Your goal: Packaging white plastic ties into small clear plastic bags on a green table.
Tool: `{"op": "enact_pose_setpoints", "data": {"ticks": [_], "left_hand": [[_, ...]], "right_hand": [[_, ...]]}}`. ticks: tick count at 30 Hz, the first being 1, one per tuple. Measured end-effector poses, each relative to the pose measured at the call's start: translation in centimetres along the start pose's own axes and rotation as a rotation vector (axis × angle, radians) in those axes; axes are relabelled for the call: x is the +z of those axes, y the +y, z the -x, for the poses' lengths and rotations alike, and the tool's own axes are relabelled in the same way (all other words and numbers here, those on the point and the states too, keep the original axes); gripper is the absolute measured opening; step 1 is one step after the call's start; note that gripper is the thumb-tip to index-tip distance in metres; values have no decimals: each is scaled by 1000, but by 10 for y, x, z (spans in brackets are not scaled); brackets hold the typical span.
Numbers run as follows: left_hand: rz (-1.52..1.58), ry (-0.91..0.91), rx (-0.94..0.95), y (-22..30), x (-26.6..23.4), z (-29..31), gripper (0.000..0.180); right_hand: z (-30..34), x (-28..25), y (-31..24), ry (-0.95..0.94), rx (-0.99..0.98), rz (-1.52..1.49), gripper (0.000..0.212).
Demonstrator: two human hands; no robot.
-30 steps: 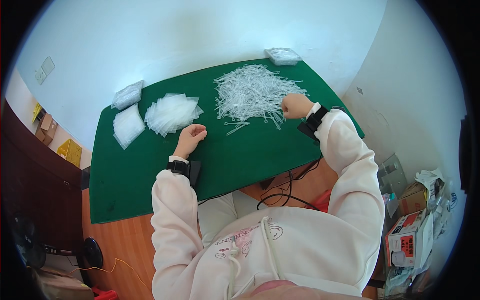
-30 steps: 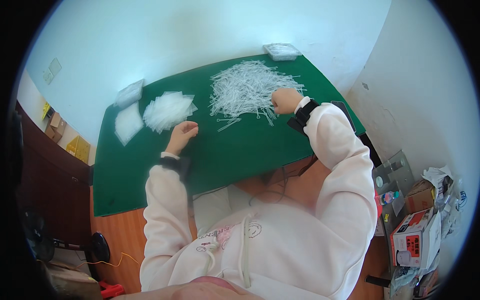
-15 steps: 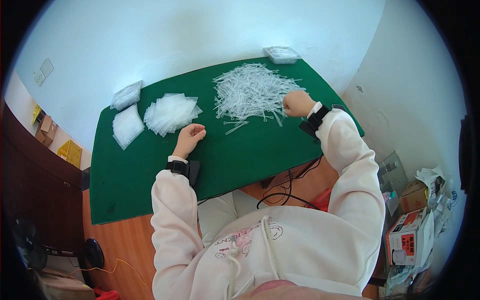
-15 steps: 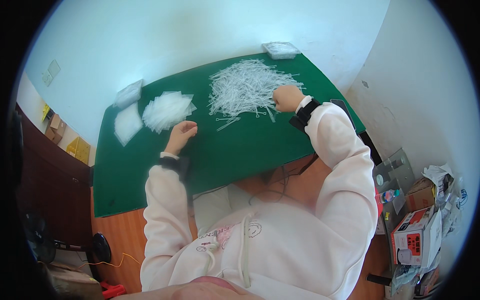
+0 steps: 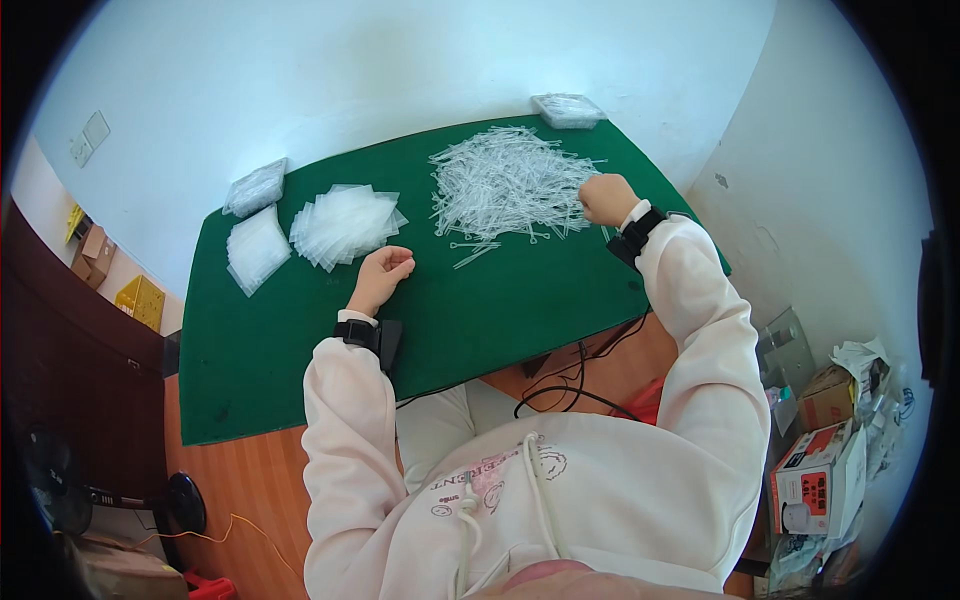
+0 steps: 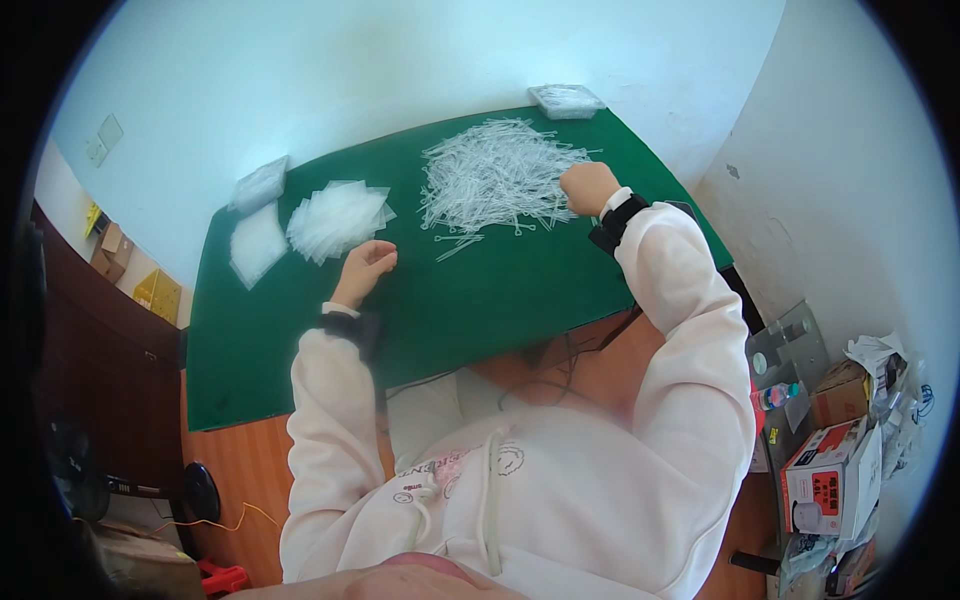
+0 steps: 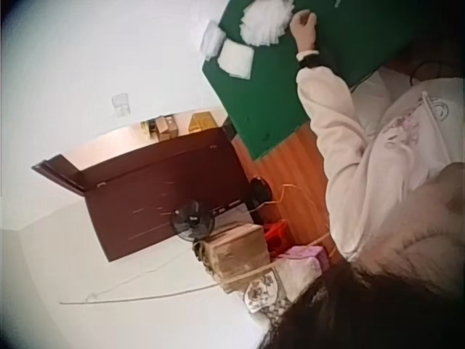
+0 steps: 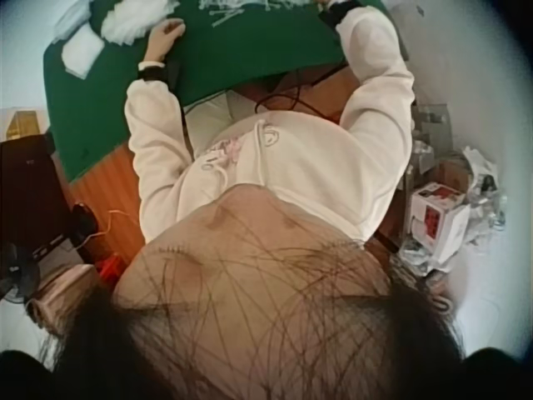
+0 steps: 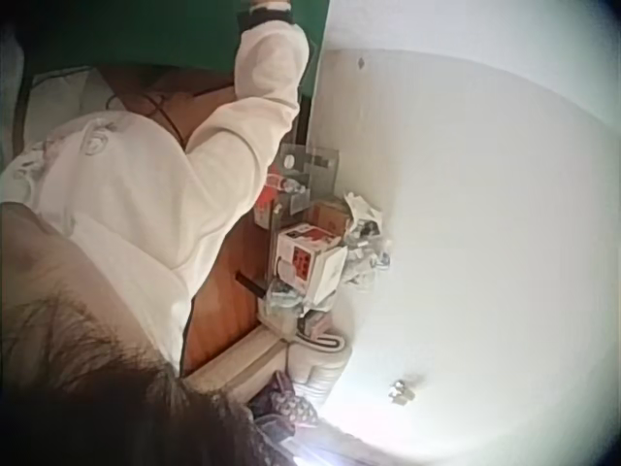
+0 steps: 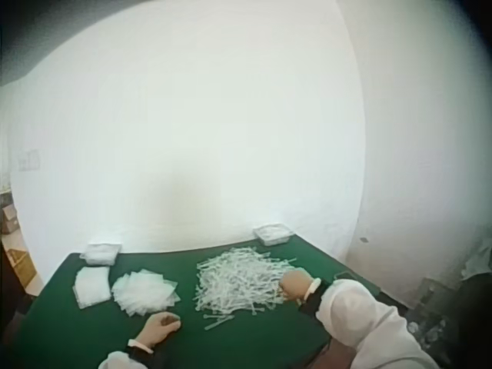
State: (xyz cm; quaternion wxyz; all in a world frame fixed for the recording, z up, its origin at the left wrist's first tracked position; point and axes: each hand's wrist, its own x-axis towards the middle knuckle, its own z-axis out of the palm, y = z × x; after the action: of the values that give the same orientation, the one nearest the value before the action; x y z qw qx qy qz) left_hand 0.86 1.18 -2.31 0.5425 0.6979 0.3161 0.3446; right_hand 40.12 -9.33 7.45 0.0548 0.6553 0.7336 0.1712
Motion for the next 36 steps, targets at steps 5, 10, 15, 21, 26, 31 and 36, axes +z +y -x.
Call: {"op": "enact_pose_setpoints", "data": {"ticks": [5,10,15,21,26,31,36], "left_hand": [[-2,14,7,-2,-5,4,20],[14,-1,25,-5,-2,2,20],[-19,9,13,-6,-5,3,21],[-23,9,4,-4,-5,2,22],[-2,30,-8,-5,-6,3,23],[-10,8,-22,-1,-4,2,23],[-22,-13,-4,-2,-3,1,24]], "right_hand": [[-1,-7,-6,10,-31,-183,8],[-5,-6,-1,4,18,-139,9],[-12,-12,-10,128,84,-195,11],[-36,-25,-64,185,-32,-422,13],[-54,-19,-109,72,-255,-701,14],[-69,-13,-110,83,-198,-513,13],[-75,-17,-100,144,-28,-378,12]]}}
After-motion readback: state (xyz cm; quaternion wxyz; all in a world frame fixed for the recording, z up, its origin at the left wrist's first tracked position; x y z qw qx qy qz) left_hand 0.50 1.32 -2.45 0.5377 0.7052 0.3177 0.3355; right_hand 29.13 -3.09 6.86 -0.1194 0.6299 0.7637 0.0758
